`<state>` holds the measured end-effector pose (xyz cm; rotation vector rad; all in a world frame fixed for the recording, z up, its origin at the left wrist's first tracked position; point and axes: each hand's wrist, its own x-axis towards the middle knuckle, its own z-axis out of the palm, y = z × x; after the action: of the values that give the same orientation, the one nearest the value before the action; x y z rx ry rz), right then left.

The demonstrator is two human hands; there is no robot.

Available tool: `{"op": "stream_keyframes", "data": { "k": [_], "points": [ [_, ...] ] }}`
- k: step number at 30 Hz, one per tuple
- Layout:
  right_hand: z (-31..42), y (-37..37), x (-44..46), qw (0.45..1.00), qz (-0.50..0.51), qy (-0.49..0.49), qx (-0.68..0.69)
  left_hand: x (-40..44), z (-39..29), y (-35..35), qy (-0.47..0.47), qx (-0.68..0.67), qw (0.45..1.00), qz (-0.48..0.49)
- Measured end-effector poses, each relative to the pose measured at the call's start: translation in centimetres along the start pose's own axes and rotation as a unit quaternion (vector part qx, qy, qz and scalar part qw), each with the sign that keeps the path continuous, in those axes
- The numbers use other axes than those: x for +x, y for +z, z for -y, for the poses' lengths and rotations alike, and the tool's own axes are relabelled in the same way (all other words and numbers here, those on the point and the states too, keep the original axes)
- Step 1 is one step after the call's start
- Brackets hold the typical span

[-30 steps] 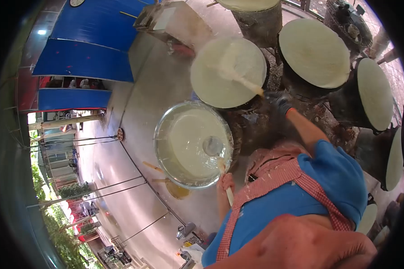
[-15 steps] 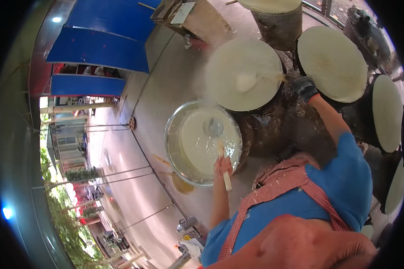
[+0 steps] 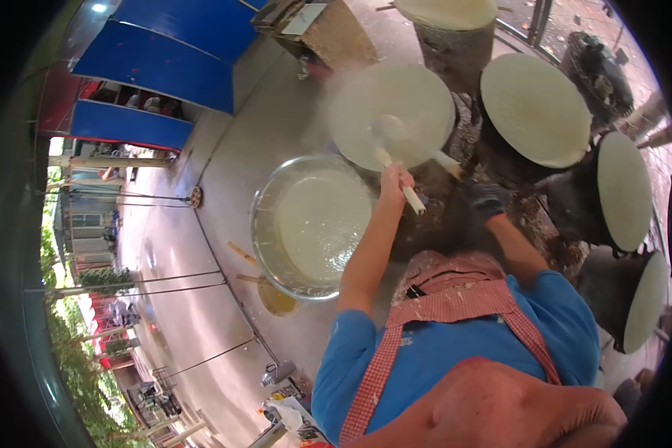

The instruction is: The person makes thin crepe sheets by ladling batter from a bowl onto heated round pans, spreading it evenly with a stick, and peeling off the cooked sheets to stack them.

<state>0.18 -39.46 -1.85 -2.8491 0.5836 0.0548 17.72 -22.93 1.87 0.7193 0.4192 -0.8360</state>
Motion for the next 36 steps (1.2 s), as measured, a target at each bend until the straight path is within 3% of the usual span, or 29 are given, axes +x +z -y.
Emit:
{"op": "stream_keyframes", "data": {
  "k": [1, 3, 4, 5, 6, 8, 10, 11, 12, 14, 17, 21, 22, 23, 24, 26, 28, 30, 34, 36],
  "points": [
    [1.2, 0.2, -1.2, 0.997, -0.035, 0.011, 0.064, 0.4, 1.1, -0.3, -0.022, -0.035, 0.999, 0.015],
    [1.3, 0.0, -2.5, 0.994, -0.083, -0.004, 0.068, -3.0, -0.8, -1.1, -0.188, -0.245, 0.945, 0.110],
    [1.8, -0.1, -3.5, 0.988, -0.130, -0.026, 0.079, -6.4, -1.4, -3.0, -0.126, -0.088, 0.982, 0.114],
    [2.8, -3.7, -5.4, 0.998, -0.039, 0.019, 0.044, -9.9, -1.3, -5.0, -0.059, 0.073, 0.989, 0.118],
    [2.4, -2.9, -5.6, 0.998, -0.035, 0.019, 0.045, -12.7, -0.2, -6.6, -0.044, 0.019, 0.993, 0.111],
    [1.5, -0.9, -7.6, 0.952, -0.245, -0.096, -0.158, -15.0, 0.2, -8.1, -0.041, -0.039, 0.994, 0.089],
    [2.3, -1.4, -8.5, 0.949, -0.239, -0.090, -0.186, -15.1, -0.7, -8.2, -0.247, -0.272, 0.923, 0.111],
    [2.2, -2.0, -7.5, 0.938, -0.261, -0.085, -0.213, -15.2, -1.2, -6.9, -0.298, -0.335, 0.884, 0.129],
    [1.7, -1.8, -6.9, 0.937, -0.257, -0.096, -0.216, -15.3, -1.2, -6.3, -0.292, -0.346, 0.882, 0.130],
    [1.4, -1.1, -5.8, 0.978, -0.187, -0.024, -0.091, -15.8, -1.6, -5.4, -0.313, -0.383, 0.858, 0.139],
    [0.4, -2.2, -3.3, 0.984, -0.161, -0.055, -0.050, -15.8, -2.0, -3.1, -0.259, -0.357, 0.890, 0.116],
    [-4.6, -1.9, 1.0, 0.993, -0.115, -0.019, -0.013, -12.2, -2.5, -0.8, -0.252, -0.386, 0.874, 0.155],
    [-5.3, -3.0, 1.3, 0.988, -0.107, 0.077, 0.085, -10.5, -2.8, -0.2, -0.262, -0.370, 0.876, 0.162],
    [-6.0, -3.7, 1.8, 0.963, -0.092, 0.173, 0.184, -8.9, -3.0, 0.6, -0.275, -0.354, 0.879, 0.166],
    [-7.6, -3.1, 2.9, 0.961, -0.101, 0.173, 0.191, -6.9, -3.4, 1.5, -0.274, -0.343, 0.882, 0.171],
    [-11.2, -0.9, 5.1, 0.908, -0.118, 0.188, 0.355, -2.1, -4.3, 4.5, -0.268, -0.326, 0.897, 0.134],
    [-12.7, 0.2, 6.9, 0.908, -0.109, 0.181, 0.361, 2.9, -4.9, 7.6, -0.226, -0.270, 0.926, 0.136],
    [-14.0, 2.2, 8.8, 0.885, -0.085, 0.151, 0.432, 7.9, -4.5, 10.5, -0.121, -0.195, 0.962, 0.150],
    [-12.0, 2.1, 11.1, 0.833, -0.087, 0.178, 0.517, 17.5, -4.1, 13.6, -0.091, -0.083, 0.989, 0.081],
    [-11.3, 3.0, 12.6, 0.729, -0.065, 0.191, 0.654, 19.5, -4.0, 14.0, -0.093, -0.044, 0.994, 0.047]
  ]
}}
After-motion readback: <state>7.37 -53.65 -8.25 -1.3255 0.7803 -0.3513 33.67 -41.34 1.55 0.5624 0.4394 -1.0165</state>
